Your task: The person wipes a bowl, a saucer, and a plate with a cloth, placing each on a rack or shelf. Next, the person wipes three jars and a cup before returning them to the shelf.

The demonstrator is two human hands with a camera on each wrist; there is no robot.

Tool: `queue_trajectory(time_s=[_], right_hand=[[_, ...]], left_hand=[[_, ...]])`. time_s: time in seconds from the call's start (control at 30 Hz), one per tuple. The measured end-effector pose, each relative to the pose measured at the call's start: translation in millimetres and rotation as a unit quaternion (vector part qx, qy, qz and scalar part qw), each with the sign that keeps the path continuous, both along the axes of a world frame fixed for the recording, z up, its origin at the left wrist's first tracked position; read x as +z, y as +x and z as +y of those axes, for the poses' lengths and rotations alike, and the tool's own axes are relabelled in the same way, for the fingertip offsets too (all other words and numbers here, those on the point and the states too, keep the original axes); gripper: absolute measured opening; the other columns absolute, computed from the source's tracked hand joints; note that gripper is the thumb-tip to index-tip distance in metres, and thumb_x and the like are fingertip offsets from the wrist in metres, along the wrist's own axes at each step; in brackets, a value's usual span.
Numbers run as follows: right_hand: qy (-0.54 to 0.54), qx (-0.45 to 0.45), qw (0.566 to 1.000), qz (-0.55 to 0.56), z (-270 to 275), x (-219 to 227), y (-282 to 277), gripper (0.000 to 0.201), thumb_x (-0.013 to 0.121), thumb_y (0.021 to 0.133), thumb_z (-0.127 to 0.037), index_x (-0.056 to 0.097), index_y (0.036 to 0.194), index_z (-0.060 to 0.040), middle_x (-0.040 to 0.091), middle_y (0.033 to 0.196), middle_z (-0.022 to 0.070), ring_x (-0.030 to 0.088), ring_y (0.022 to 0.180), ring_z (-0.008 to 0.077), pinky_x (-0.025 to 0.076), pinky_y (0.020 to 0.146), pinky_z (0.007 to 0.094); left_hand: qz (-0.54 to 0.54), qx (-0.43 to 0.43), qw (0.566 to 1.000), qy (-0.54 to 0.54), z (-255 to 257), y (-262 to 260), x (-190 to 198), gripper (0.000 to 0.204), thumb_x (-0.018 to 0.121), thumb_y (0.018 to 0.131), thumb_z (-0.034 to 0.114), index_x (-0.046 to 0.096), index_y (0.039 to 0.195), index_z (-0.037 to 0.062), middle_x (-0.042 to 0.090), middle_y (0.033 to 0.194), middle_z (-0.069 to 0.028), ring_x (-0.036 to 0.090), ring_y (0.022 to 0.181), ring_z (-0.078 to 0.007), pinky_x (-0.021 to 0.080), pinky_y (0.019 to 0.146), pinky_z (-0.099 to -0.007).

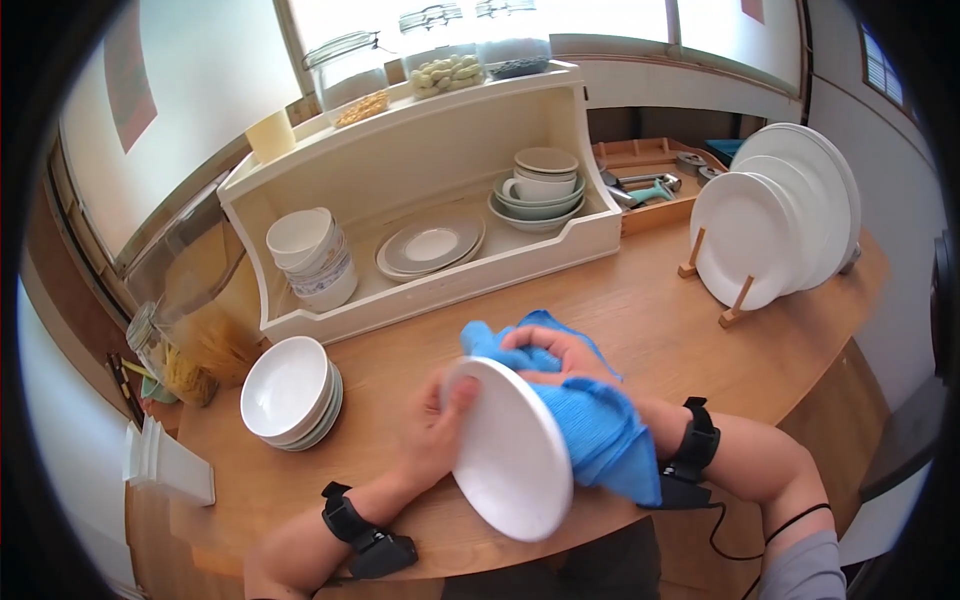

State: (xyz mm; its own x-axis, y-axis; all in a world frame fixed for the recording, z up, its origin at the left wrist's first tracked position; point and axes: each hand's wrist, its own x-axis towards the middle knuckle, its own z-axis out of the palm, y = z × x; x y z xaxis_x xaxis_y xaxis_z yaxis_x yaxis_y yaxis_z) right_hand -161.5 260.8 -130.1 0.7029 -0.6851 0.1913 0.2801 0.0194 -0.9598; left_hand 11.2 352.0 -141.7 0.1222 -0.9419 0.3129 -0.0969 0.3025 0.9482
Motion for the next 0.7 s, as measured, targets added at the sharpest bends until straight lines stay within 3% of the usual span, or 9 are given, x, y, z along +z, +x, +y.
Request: queue_trajectory(time_s=[0.03, 0.1, 0.17, 0.23, 0.37, 0.4, 0.5, 0.63, 0.7], right_hand=[[-0.017, 0.050, 0.999, -0.003, 1.5, 0.1, 0.9, 0.032, 0.071, 0.078, -0.010, 0.058, 0.107, -0.0037, 0.056, 0.105, 0.0023, 0.052, 0.101, 0.0107, 0.041, 0.090, 0.0239], [0.002, 0.105, 0.994, 0.029, 21.7, 7.5, -3.1, 0.029, 0.069, 0.077, -0.007, 0.058, 0.104, -0.0039, 0.055, 0.107, 0.0019, 0.049, 0.103, 0.0109, 0.039, 0.092, 0.0247], [-0.095, 0.129, 0.986, 0.039, 20.3, 11.4, -5.0, 0.026, 0.068, 0.079, -0.008, 0.058, 0.103, -0.0071, 0.055, 0.105, -0.0007, 0.048, 0.099, 0.0088, 0.038, 0.089, 0.0228], [-0.090, 0.148, 0.984, 0.040, 19.4, 17.7, -9.2, 0.027, 0.065, 0.076, -0.006, 0.059, 0.102, -0.0057, 0.056, 0.103, 0.0023, 0.050, 0.099, 0.0104, 0.040, 0.088, 0.0242], [-0.099, 0.092, 0.990, 0.045, 1.2, 3.6, -9.4, 0.027, 0.064, 0.072, -0.010, 0.061, 0.098, -0.0035, 0.061, 0.093, 0.0052, 0.055, 0.091, 0.0126, 0.044, 0.081, 0.0258], [-0.165, 0.072, 0.982, 0.060, -5.9, -5.3, -6.8, 0.028, 0.063, 0.072, -0.012, 0.060, 0.098, -0.0028, 0.061, 0.090, 0.0048, 0.055, 0.088, 0.0124, 0.044, 0.080, 0.0256], [-0.237, 0.021, 0.969, 0.061, -5.8, -11.0, -7.1, 0.028, 0.061, 0.071, -0.016, 0.060, 0.095, -0.0014, 0.061, 0.083, 0.0087, 0.057, 0.081, 0.0159, 0.045, 0.074, 0.0274], [-0.257, 0.043, 0.962, 0.079, -1.9, -11.2, -4.9, 0.024, 0.061, 0.071, -0.016, 0.059, 0.091, -0.0037, 0.061, 0.080, 0.0114, 0.058, 0.074, 0.0228, 0.045, 0.066, 0.0335], [-0.266, 0.035, 0.960, 0.076, -1.6, -10.6, -6.1, 0.025, 0.062, 0.071, -0.016, 0.059, 0.092, -0.0038, 0.061, 0.080, 0.0121, 0.058, 0.074, 0.0242, 0.046, 0.067, 0.0342]], left_hand=[[-0.005, -0.006, 1.000, 0.000, -2.4, 4.5, -0.4, 0.030, 0.052, 0.096, 0.035, 0.058, 0.096, 0.0051, 0.059, 0.079, -0.0009, 0.054, 0.068, -0.0063, 0.044, 0.058, -0.0216], [0.082, 0.099, 0.992, -0.014, -6.6, 12.4, 3.5, 0.034, 0.048, 0.096, 0.039, 0.056, 0.101, 0.0061, 0.060, 0.082, -0.0021, 0.056, 0.069, -0.0083, 0.046, 0.060, -0.0226], [0.121, 0.151, 0.981, -0.001, -11.6, 24.9, 2.9, 0.037, 0.045, 0.097, 0.041, 0.054, 0.104, 0.0067, 0.061, 0.085, -0.0034, 0.058, 0.071, -0.0104, 0.048, 0.062, -0.0245], [0.161, 0.157, 0.974, 0.011, -12.6, 34.5, 7.3, 0.037, 0.046, 0.097, 0.039, 0.052, 0.110, 0.0053, 0.062, 0.092, -0.0047, 0.060, 0.078, -0.0121, 0.050, 0.067, -0.0271], [0.144, 0.183, 0.972, 0.020, -17.3, 48.2, 11.9, 0.032, 0.044, 0.098, 0.033, 0.050, 0.114, 0.0051, 0.063, 0.099, -0.0061, 0.062, 0.084, -0.0144, 0.052, 0.071, -0.0283], [0.150, 0.190, 0.970, 0.024, -22.0, 50.1, 16.3, 0.030, 0.043, 0.099, 0.030, 0.050, 0.115, 0.0053, 0.063, 0.100, -0.0065, 0.063, 0.085, -0.0150, 0.052, 0.071, -0.0287], [0.062, 0.192, 0.974, 0.099, -36.4, 53.0, 46.3, 0.029, 0.041, 0.098, 0.027, 0.049, 0.114, 0.0038, 0.062, 0.086, -0.0051, 0.061, 0.062, -0.0141, 0.047, 0.047, -0.0256], [0.037, 0.120, 0.985, 0.120, -101.7, 98.7, 60.8, 0.024, 0.042, 0.095, 0.023, 0.049, 0.104, 0.0024, 0.057, 0.075, -0.0067, 0.052, 0.048, -0.0147, 0.040, 0.041, -0.0256], [-0.004, 0.156, 0.981, 0.117, -127.9, 93.1, 75.0, 0.024, 0.042, 0.094, 0.021, 0.048, 0.104, -0.0006, 0.057, 0.075, -0.0091, 0.053, 0.048, -0.0168, 0.041, 0.041, -0.0267]])
